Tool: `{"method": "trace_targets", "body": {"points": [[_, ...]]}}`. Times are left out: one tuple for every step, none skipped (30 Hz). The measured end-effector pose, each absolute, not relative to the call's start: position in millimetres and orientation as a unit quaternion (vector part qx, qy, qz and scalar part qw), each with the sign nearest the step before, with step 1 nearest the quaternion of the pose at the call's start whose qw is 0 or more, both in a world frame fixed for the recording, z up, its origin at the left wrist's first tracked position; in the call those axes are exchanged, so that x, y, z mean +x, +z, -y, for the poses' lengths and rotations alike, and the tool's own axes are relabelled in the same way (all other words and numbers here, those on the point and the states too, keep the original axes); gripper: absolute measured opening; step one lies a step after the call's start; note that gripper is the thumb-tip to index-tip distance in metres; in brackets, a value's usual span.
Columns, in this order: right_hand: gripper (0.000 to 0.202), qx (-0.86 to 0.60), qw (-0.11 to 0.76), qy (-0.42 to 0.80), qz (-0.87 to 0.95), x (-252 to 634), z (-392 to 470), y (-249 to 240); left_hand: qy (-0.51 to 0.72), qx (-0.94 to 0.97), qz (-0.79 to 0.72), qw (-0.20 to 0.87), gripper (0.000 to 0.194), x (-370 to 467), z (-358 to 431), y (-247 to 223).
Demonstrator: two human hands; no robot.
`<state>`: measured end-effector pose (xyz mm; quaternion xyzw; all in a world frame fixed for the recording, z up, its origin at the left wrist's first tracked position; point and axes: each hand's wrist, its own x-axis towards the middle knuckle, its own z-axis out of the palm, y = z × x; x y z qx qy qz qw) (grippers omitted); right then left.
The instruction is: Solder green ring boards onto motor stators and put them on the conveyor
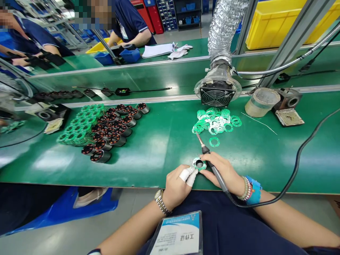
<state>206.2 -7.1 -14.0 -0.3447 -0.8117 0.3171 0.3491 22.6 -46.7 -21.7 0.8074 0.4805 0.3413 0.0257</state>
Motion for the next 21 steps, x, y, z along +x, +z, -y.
{"method": "trace_targets", "body": {"points": [[0.028,-0.344,0.351,0.318,0.811,206,7,-14,0.324,0.831,-0.453,0.007,0.014,19,51,-24],[0.028,-0.343,0.353,0.317,0.811,206,7,-14,0.301,0.851,-0.431,-0.009,0.021,15,55,-25],[0.028,-0.343,0.354,0.316,0.811,206,7,-15,0.276,0.866,-0.417,-0.020,0.027,10,58,-25],[0.027,-0.342,0.354,0.313,0.812,206,7,-15,0.252,0.875,-0.413,-0.026,0.030,6,59,-24],[0.027,-0.342,0.354,0.311,0.813,206,7,-16,0.234,0.879,-0.414,-0.018,0.031,2,59,-21],[0.027,-0.343,0.355,0.310,0.813,206,7,-16,0.226,0.879,-0.420,0.006,0.031,-1,57,-19],[0.027,-0.343,0.357,0.309,0.812,205,7,-17,0.228,0.871,-0.432,0.051,0.030,-3,53,-16],[0.027,-0.344,0.359,0.310,0.810,205,7,-17,0.240,0.854,-0.449,0.110,0.030,-5,48,-13],[0.027,-0.346,0.360,0.312,0.808,205,7,-18,0.257,0.828,-0.464,0.180,0.033,-6,41,-10],[0.027,-0.347,0.361,0.314,0.806,205,6,-18,0.271,0.798,-0.476,0.253,0.040,-6,34,-9],[0.028,-0.348,0.361,0.318,0.805,205,6,-18,0.281,0.768,-0.478,0.319,0.050,-5,28,-8],[0.030,-0.348,0.363,0.321,0.802,206,6,-17,0.283,0.746,-0.471,0.376,0.061,-3,22,-8],[0.033,-0.349,0.367,0.324,0.799,207,6,-16,0.284,0.730,-0.459,0.420,0.068,0,18,-9],[0.036,-0.352,0.373,0.324,0.795,209,6,-16,0.287,0.719,-0.448,0.448,0.071,4,15,-10],[0.039,-0.358,0.381,0.321,0.790,210,8,-14,0.291,0.711,-0.445,0.460,0.071,8,15,-11],[0.042,-0.365,0.391,0.314,0.784,211,9,-14,0.302,0.705,-0.453,0.456,0.070,13,16,-13],[0.043,-0.375,0.401,0.304,0.779,212,12,-13,0.314,0.699,-0.471,0.436,0.068,18,19,-15],[0.043,-0.382,0.408,0.292,0.776,211,14,-12,0.327,0.692,-0.499,0.406,0.068,23,22,-16],[0.043,-0.386,0.411,0.281,0.776,211,17,-12,0.340,0.682,-0.531,0.369,0.068,28,26,-18],[0.042,-0.386,0.411,0.272,0.780,209,19,-13,0.353,0.670,-0.563,0.332,0.069,32,30,-19],[0.041,-0.383,0.405,0.266,0.786,207,20,-13,0.363,0.657,-0.589,0.301,0.069,36,34,-21]]}}
